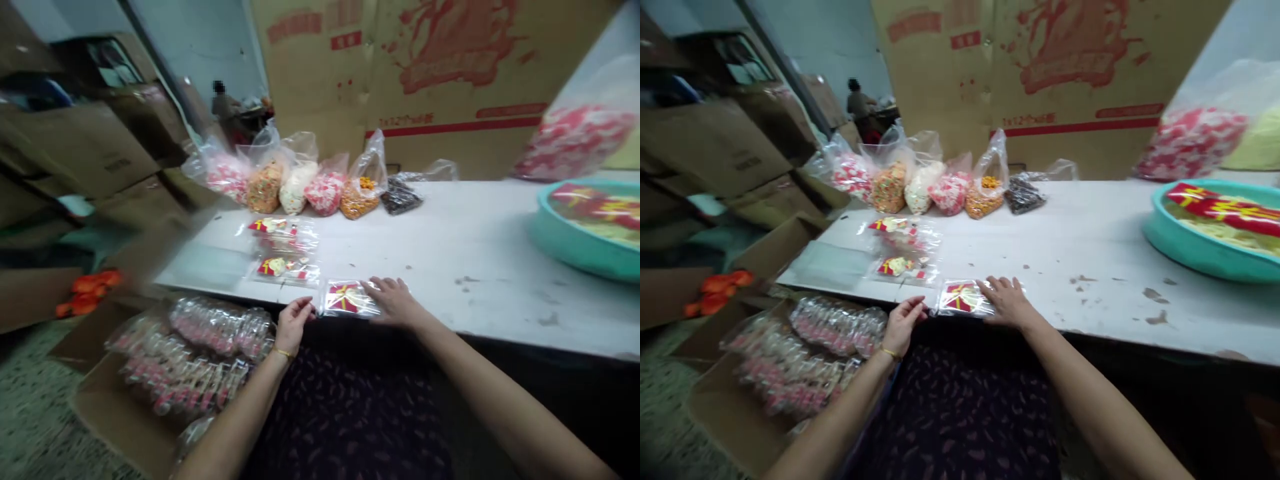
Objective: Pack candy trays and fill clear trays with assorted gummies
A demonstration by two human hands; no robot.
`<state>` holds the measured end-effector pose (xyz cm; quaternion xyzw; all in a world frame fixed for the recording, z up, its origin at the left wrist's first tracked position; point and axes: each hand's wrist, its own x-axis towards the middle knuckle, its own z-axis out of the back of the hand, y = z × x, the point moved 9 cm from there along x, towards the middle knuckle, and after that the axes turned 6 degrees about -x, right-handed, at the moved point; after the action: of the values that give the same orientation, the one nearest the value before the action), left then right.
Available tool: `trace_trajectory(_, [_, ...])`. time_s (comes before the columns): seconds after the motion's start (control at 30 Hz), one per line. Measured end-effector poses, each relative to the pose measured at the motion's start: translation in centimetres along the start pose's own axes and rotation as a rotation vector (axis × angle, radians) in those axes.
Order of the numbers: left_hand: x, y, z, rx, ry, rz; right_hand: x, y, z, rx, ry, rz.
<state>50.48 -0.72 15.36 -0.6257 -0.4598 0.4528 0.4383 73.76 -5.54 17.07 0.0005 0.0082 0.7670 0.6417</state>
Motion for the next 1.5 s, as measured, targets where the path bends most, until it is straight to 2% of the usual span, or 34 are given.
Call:
trace_trajectory(0.13, [-1.3,0.2,6.1,-0.182,-0.174,0.092,0.8,-0.1,1.1,0.116,0.007,0.046])
trace_trajectory(0.23, [-0.5,-0.2,8.0,-0.377,-0.296,0.136,3.2,1.1,4.2,0.244,-0.019,0.064])
trace_trajectory(0.33, [1.7,-0.9,7.5,-0.575,-0.352,0.143,8.4,5.5,6.7,0.261,-0.06,0.113])
trace_trajectory(0.4, [3.5,-1.6,6.8,-0.647,-0.373,0.135,12.3,8.9,6.9,0.195,-0.082,0.127])
trace_trajectory(0.5, [5.9,-2.4,5.6,-0.676,-0.348,0.142,16.6,12.3,4.8,0.109,-0.048,0.101])
trace_trajectory(0.6, [7.2,-2.6,4.2,-0.679,-0.323,0.167,18.1,13.2,2.3,0.113,0.016,0.102])
trace_trajectory(0.73, [8.0,-2.1,3.7,-0.709,-0.423,0.189,18.6,12.4,1.6,0.14,0.093,0.128])
trace_trajectory(0.83, [8.4,-1.2,4.0,-0.753,-0.512,0.283,19.1,11.9,1.9,0.155,0.151,0.13])
trace_trajectory(0.93, [8.5,-0.9,4.4,-0.794,-0.617,0.325,19.2,12.1,2.1,0.195,0.143,0.186])
trace_trajectory(1.03, [8.2,-1.1,4.8,-0.794,-0.747,0.293,19.0,12.4,2.0,0.341,0.115,0.272])
trace_trajectory(1.13, [7.6,-0.5,4.7,-0.768,-0.863,0.375,19.4,11.6,0.9,0.491,0.153,0.227])
trace_trajectory(1.2, [7.2,0.0,4.3,-0.76,-0.877,0.419,19.3,11.2,0.3,0.577,0.196,0.2])
trace_trajectory(1.33, [4.9,0.2,3.4,-0.752,-0.907,0.397,16.7,10.8,-0.8,0.764,0.342,0.203])
trace_trajectory(1.5, [-1.0,-0.7,1.3,-0.803,-0.893,0.314,10.3,10.5,-1.0,0.931,0.527,0.245])
